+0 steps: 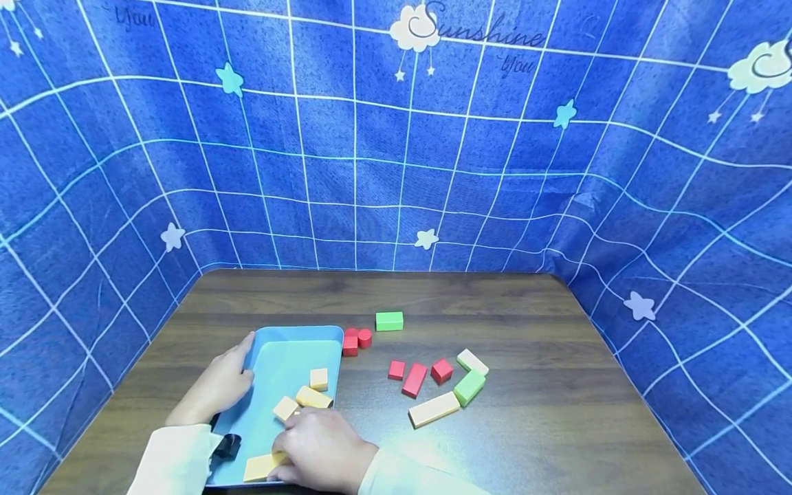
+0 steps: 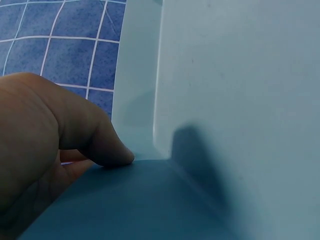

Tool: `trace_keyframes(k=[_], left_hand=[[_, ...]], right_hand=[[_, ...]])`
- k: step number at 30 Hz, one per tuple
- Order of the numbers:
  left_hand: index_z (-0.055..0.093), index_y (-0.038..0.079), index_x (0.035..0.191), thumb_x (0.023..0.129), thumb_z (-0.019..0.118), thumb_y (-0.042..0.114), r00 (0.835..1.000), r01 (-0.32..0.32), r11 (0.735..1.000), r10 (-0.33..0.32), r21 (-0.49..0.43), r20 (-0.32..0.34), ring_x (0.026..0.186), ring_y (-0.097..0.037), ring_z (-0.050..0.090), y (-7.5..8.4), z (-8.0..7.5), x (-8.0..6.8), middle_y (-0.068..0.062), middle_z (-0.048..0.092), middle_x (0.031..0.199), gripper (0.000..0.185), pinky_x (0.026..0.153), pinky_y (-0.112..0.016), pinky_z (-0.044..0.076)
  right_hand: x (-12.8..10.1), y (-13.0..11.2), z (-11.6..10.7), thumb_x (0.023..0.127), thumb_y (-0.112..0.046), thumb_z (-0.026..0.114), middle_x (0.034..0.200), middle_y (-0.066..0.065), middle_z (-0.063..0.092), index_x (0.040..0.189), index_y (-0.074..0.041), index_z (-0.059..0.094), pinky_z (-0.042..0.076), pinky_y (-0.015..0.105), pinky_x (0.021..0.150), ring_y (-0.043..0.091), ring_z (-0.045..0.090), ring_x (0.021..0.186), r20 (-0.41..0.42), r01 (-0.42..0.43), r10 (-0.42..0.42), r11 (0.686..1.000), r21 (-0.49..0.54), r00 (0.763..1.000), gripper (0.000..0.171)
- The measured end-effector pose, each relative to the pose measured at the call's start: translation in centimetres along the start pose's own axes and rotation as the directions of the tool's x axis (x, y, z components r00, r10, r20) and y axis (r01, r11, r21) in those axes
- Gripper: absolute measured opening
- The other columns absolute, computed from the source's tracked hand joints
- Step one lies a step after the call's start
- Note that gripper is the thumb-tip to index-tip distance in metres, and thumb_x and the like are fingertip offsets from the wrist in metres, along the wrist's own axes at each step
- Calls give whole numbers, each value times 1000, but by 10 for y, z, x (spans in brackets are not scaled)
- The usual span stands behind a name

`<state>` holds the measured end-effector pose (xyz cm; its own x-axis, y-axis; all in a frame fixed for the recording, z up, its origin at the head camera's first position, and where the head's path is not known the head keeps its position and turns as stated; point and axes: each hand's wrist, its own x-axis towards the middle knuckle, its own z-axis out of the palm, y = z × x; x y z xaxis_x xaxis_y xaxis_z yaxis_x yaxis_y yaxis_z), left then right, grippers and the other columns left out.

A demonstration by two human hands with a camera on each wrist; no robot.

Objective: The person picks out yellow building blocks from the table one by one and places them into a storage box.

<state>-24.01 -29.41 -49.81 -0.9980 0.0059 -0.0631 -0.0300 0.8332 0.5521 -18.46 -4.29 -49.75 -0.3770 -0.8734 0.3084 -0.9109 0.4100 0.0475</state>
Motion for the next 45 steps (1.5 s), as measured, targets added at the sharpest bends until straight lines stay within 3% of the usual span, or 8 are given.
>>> trace_keyframes(k=[22,36,45], left_hand=[[9,-3,164,101,44,4,1000,11,1000,-11,-8,9,149,-55,28,0,0,0,-32,24,166,73,115,-71,30],[8,-4,164,100,44,4,1000,3,1000,-3,3,1,149,-55,29,1,0,0,-33,25,165,74,116,-71,29],[8,-3,164,101,44,4,1000,10,1000,-10,-13,7,149,-56,29,1,0,-1,-33,25,165,73,115,-71,30]], right_hand=[[2,0,-2,89,-58,74,81,-26,63,91,-39,79,34,7,59,-10,45,72,83,-38,31,996,85,996,20],[0,-2,-2,88,-58,75,78,-24,57,84,-40,77,34,9,58,-7,44,72,62,-36,33,998,48,998,19],[0,-2,-2,87,-57,76,78,-23,56,84,-38,77,38,10,65,-7,45,74,18,-2,2,1000,11,1000,19]])
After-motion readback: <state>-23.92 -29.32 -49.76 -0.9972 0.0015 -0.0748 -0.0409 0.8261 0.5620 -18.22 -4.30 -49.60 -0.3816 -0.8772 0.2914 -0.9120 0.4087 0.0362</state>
